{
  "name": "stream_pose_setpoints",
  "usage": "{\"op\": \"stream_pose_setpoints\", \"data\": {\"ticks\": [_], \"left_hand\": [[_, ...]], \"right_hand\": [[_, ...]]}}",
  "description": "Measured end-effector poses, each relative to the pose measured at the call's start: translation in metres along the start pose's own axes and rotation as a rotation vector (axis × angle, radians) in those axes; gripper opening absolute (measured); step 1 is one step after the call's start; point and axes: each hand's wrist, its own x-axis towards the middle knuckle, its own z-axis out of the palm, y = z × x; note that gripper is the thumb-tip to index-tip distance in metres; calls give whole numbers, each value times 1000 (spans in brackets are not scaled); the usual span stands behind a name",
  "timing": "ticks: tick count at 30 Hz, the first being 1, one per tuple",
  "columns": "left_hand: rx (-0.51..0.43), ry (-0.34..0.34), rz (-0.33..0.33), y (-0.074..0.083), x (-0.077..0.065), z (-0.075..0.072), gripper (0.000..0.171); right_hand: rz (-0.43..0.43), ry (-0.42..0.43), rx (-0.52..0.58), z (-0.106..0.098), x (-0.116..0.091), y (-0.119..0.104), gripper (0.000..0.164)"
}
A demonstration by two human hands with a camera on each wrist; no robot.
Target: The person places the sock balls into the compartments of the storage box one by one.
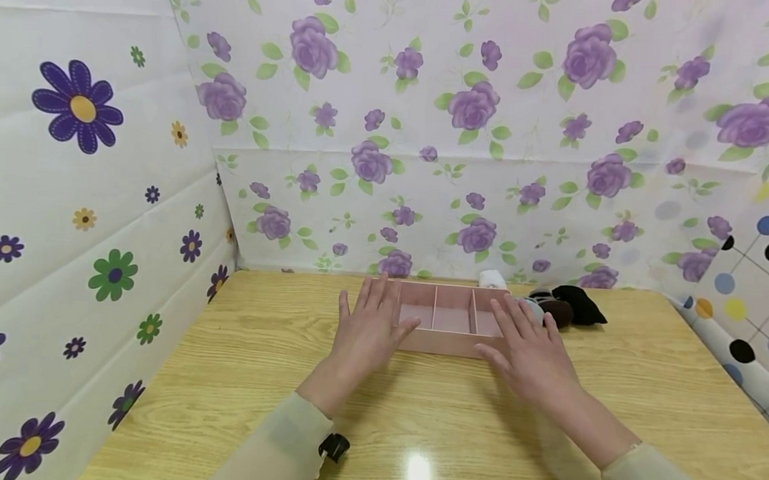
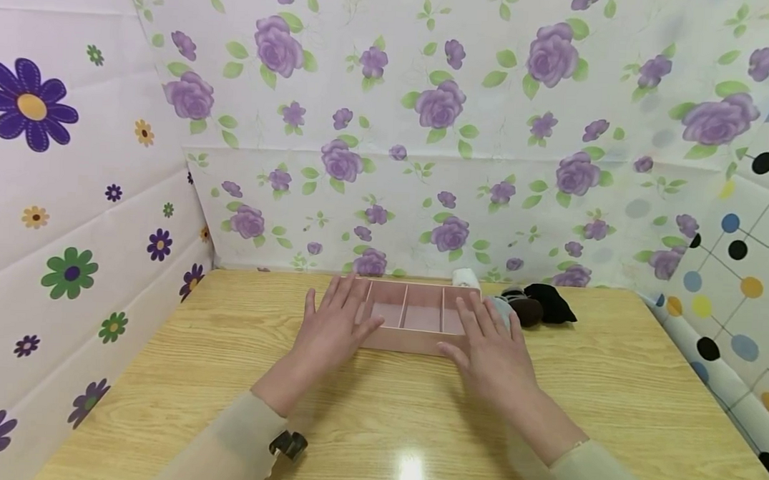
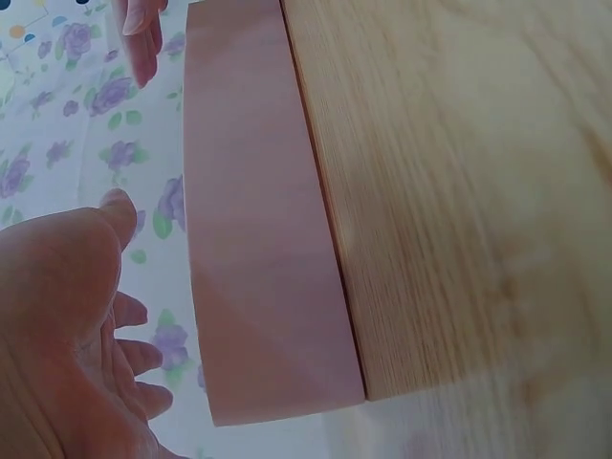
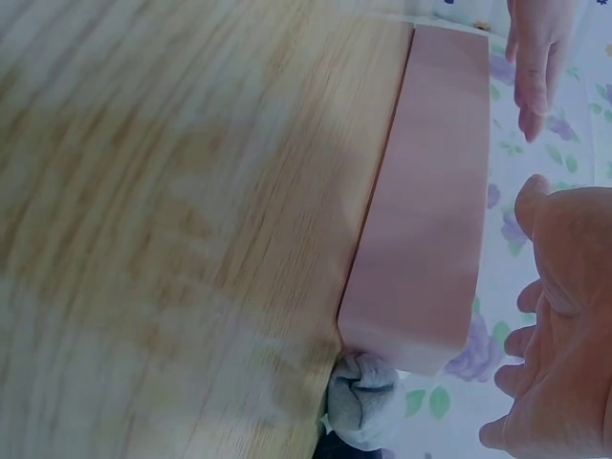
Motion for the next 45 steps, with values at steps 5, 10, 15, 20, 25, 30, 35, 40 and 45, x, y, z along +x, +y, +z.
{"op": "stream_pose_setpoints", "data": {"ticks": [5,10,15,20,25,30,35,40,45], "left_hand": [[-10,-11,-11,-2,4,1,88],[-24,-28,-26,-4,8,3,88],[-53,-39,-46,-5,12,7,86],[-66,-40,-59,-8,16,10,86],[-82,-47,-69,-8,19,11,88],[-106,-56,-81,-9,21,12,88],[-100,-79,-81,-10,21,15,88],[-96,-81,-74,-10,21,16,88],[-100,-75,-69,-11,21,16,88]], "right_hand": [[4,-6,-4,1,2,2,83],[14,0,-2,3,6,3,84],[30,-4,1,6,11,5,83],[41,-21,12,8,15,7,82],[45,-34,15,11,16,11,83],[48,-44,16,12,19,12,82],[48,-54,45,16,19,15,83],[34,-56,54,28,22,25,86],[22,-49,100,35,22,28,91]]}}
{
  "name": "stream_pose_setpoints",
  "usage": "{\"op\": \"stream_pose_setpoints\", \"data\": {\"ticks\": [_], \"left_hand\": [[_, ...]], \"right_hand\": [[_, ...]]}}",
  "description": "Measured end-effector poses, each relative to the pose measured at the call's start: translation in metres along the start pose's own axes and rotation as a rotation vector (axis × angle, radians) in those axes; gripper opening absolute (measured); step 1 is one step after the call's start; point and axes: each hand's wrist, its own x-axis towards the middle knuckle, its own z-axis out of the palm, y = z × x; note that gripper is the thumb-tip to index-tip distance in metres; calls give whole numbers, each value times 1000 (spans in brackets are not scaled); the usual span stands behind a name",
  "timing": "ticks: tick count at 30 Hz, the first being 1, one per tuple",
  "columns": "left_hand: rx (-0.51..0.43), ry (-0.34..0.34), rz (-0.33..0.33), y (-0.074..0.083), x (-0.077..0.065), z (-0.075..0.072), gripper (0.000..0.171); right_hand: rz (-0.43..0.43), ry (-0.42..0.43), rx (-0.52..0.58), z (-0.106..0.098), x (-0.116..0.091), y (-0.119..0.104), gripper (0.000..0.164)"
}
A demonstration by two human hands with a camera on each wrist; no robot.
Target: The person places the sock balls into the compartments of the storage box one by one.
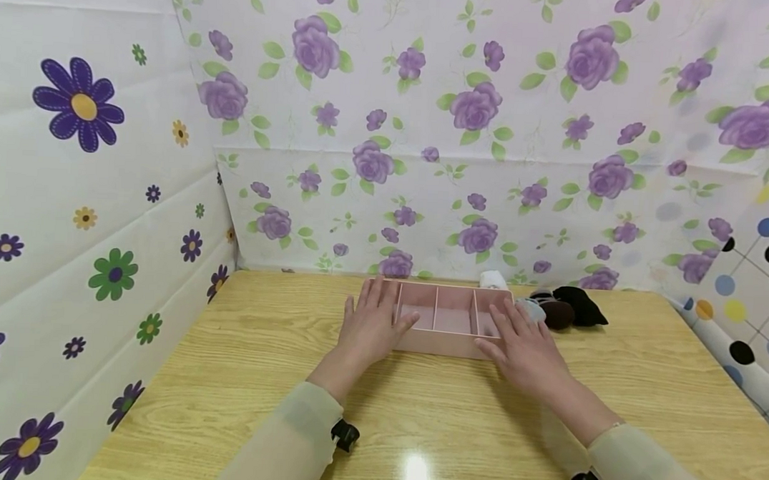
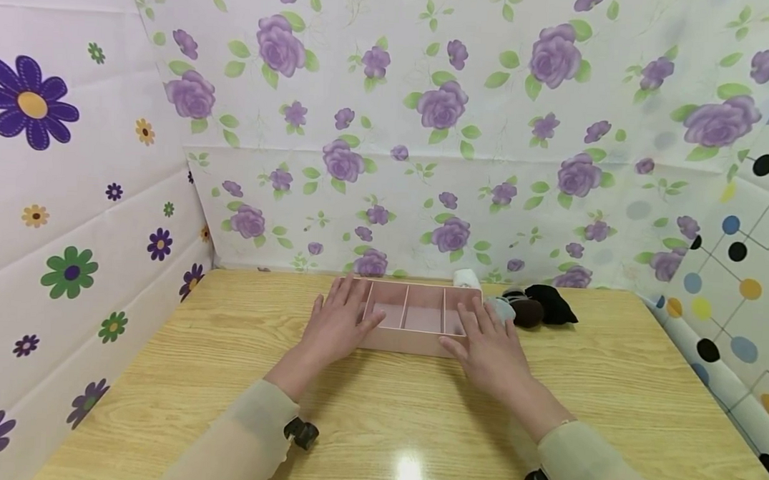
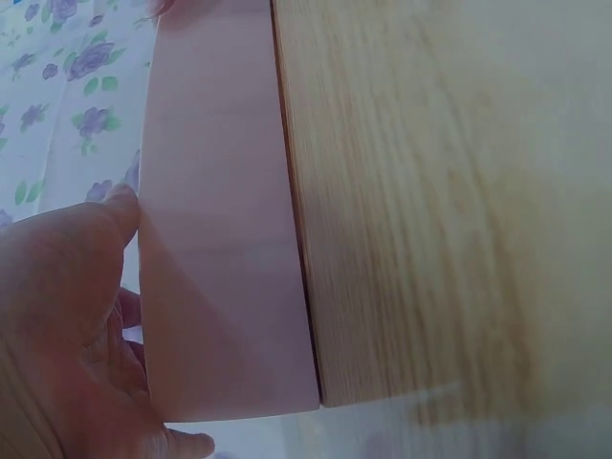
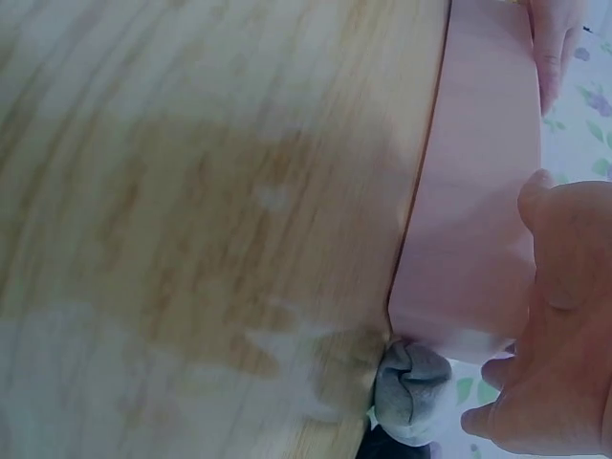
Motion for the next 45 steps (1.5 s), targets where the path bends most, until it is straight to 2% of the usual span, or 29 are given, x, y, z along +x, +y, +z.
{"op": "stream_pose_setpoints", "data": {"ticks": [11,20,28,36,45], "left_hand": [[-8,18,-10,-8,-7,-1,89],[-38,23,-32,-19,-17,-6,88],[-54,49,-22,-29,-22,-10,89],[-77,63,-25,-38,-26,-13,92],[-72,77,-43,-46,-27,-16,95]], "right_hand": [[-44,6,11,5,4,-10,88],[-58,-27,26,7,8,-23,92],[-59,-27,13,23,16,-24,94],[-55,-7,30,11,14,-47,85],[-101,23,85,17,16,-47,85]]}}
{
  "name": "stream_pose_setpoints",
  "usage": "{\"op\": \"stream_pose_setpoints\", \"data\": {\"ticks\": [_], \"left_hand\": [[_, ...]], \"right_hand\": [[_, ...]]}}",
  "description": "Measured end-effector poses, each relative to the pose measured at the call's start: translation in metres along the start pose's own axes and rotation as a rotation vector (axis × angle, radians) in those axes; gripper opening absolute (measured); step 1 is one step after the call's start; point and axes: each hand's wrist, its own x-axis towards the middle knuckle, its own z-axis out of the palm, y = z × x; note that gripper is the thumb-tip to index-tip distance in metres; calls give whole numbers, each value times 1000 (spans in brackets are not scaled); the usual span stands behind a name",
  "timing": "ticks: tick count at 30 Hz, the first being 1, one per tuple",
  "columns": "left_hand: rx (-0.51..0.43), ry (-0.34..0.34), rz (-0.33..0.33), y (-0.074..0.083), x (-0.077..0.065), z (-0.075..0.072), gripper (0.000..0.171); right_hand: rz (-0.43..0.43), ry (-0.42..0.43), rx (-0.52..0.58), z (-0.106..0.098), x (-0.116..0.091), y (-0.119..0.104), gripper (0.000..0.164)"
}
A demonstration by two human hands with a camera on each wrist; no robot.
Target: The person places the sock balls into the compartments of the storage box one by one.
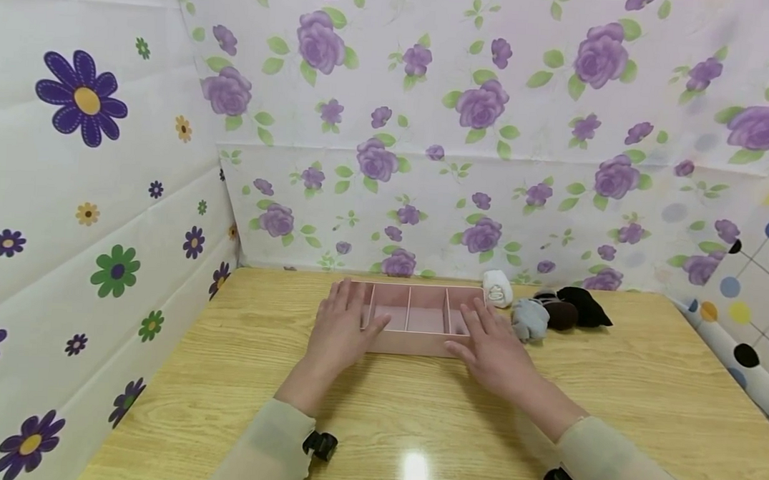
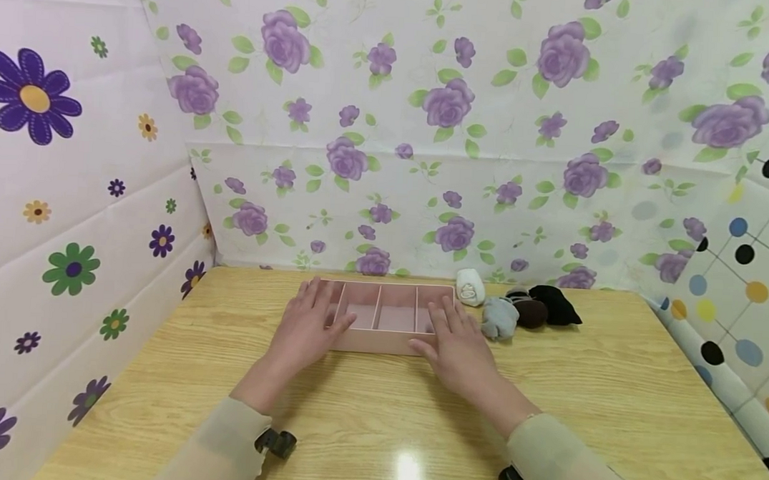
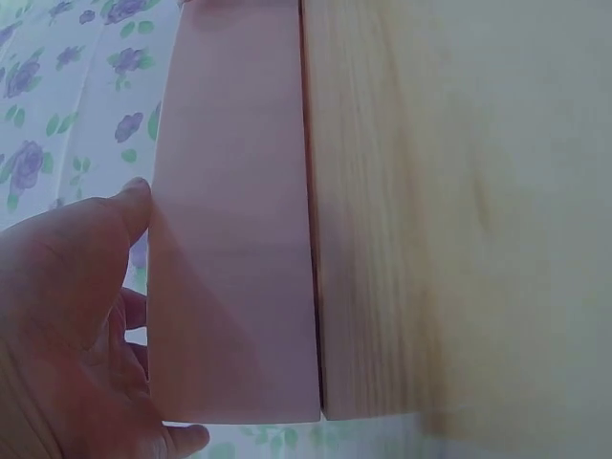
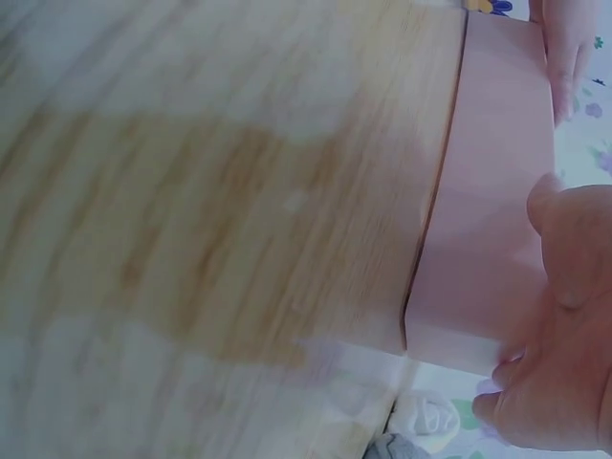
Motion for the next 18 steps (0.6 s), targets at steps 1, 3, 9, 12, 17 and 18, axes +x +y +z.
{"op": "stream_pose_setpoints", "data": {"ticks": [1,3,9,12,17,18], "left_hand": [[4,2,-2,-1,0,0,96],[13,-2,-12,-3,1,-2,99],[0,-19,-22,-8,3,-5,106],[-18,-22,-15,-10,3,-6,107],[-33,-36,-22,-15,3,-6,111],[-39,-38,-23,-16,4,-6,112]], "right_hand": [[3,-4,1,-1,0,0,85],[-2,-6,4,0,0,3,85],[-47,31,-3,-10,2,11,83],[-39,27,-28,-20,3,14,82],[10,0,-66,-37,7,26,81],[21,-1,-67,-40,8,29,81]]}}
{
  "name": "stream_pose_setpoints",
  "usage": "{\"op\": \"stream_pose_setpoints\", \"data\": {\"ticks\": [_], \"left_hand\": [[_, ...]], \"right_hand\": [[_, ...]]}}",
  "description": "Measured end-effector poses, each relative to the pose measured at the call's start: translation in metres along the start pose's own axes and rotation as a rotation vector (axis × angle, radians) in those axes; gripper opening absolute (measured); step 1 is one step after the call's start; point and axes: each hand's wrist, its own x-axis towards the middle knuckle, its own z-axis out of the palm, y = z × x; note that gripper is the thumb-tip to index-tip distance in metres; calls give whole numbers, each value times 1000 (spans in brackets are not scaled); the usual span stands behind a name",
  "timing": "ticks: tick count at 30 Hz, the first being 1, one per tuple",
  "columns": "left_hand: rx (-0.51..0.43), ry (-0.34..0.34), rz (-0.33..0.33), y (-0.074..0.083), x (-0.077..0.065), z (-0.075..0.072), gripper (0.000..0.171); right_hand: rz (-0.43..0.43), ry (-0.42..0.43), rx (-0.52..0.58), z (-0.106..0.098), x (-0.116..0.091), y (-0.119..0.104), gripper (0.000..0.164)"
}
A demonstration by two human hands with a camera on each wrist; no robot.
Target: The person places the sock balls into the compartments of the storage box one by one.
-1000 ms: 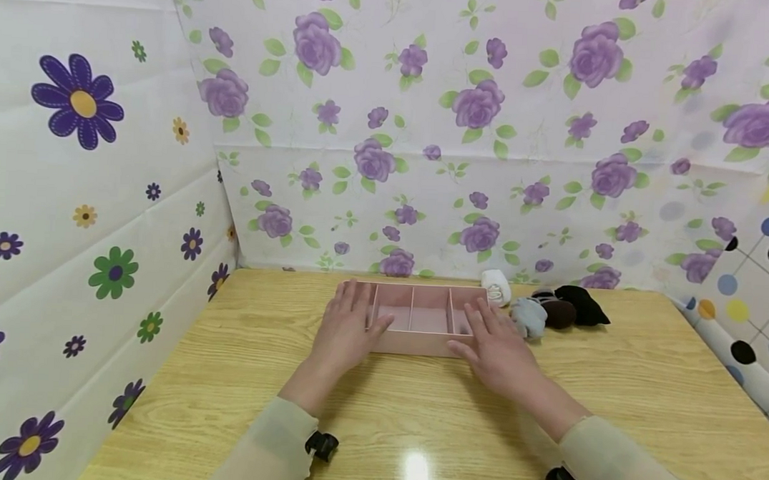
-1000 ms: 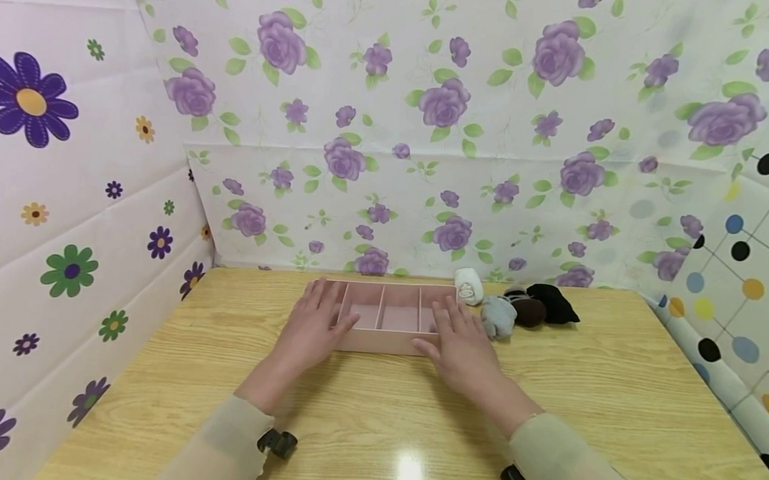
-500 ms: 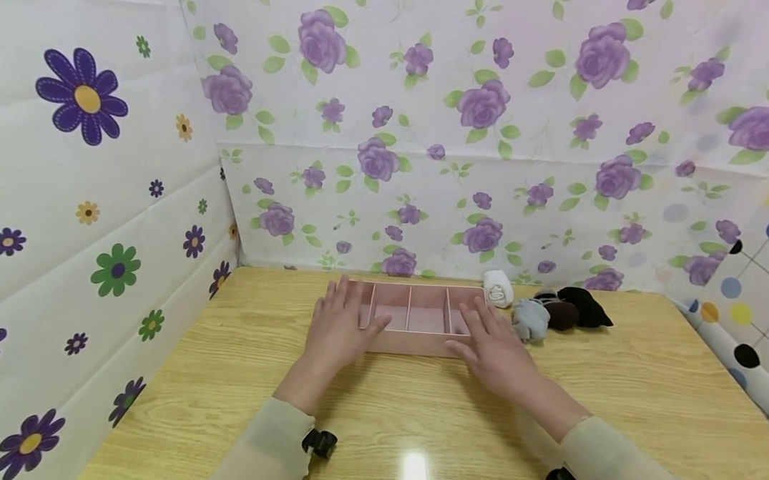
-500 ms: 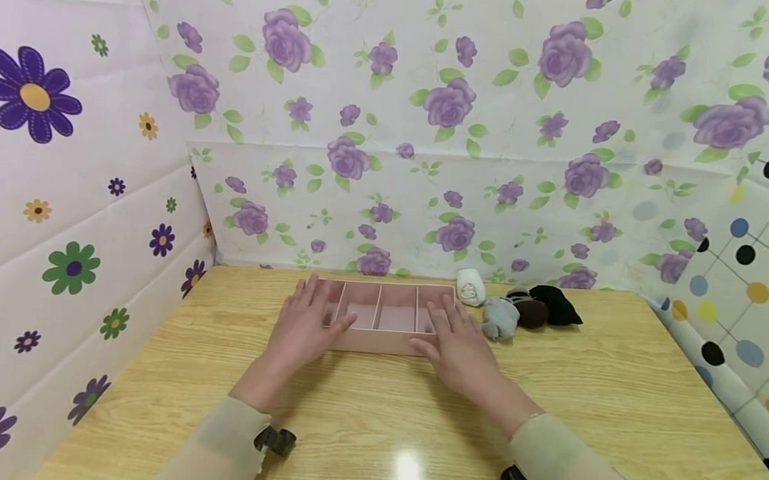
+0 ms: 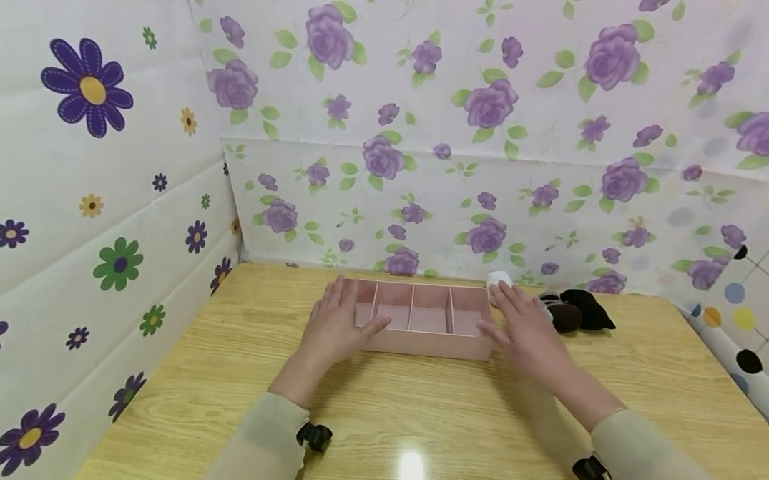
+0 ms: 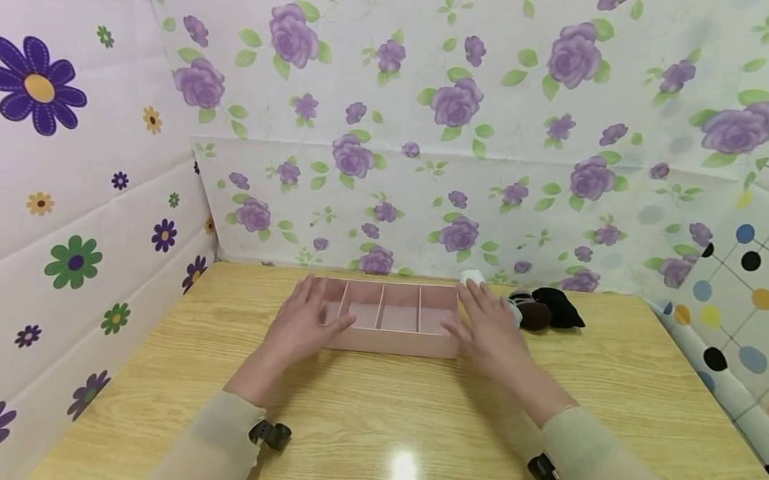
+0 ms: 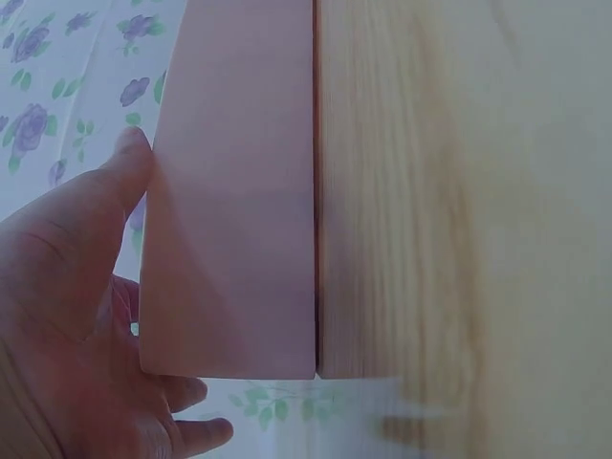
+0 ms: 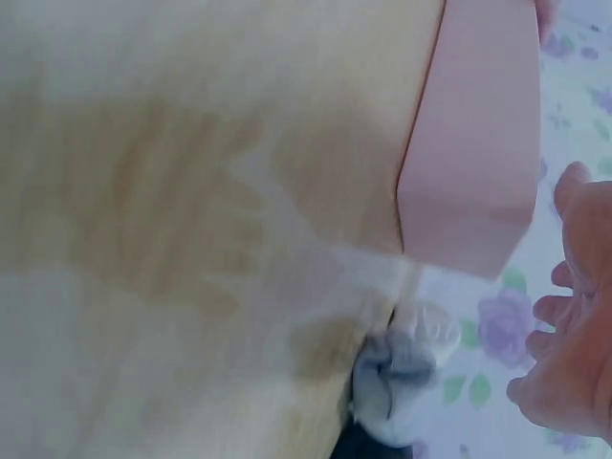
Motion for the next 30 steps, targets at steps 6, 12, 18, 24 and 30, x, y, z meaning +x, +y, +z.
{"op": "stream_pose_setpoints", "data": {"ticks": [6,12,18,24,30], "left_hand": [[-28,-32,-22,-3,0,-2,120],[-45,-45,-36,-6,0,-3,124],[-70,-54,-65,-9,0,-3,126],[-114,-57,-81,-9,-1,-3,128],[-142,-49,-93,-8,-1,-2,128]], "right_hand": [[16,22,-38,-9,9,25,80],[15,56,-57,-8,17,48,80],[35,46,-26,-7,23,57,79],[55,10,-8,-4,30,67,81],[89,-17,33,1,35,75,83]]}}
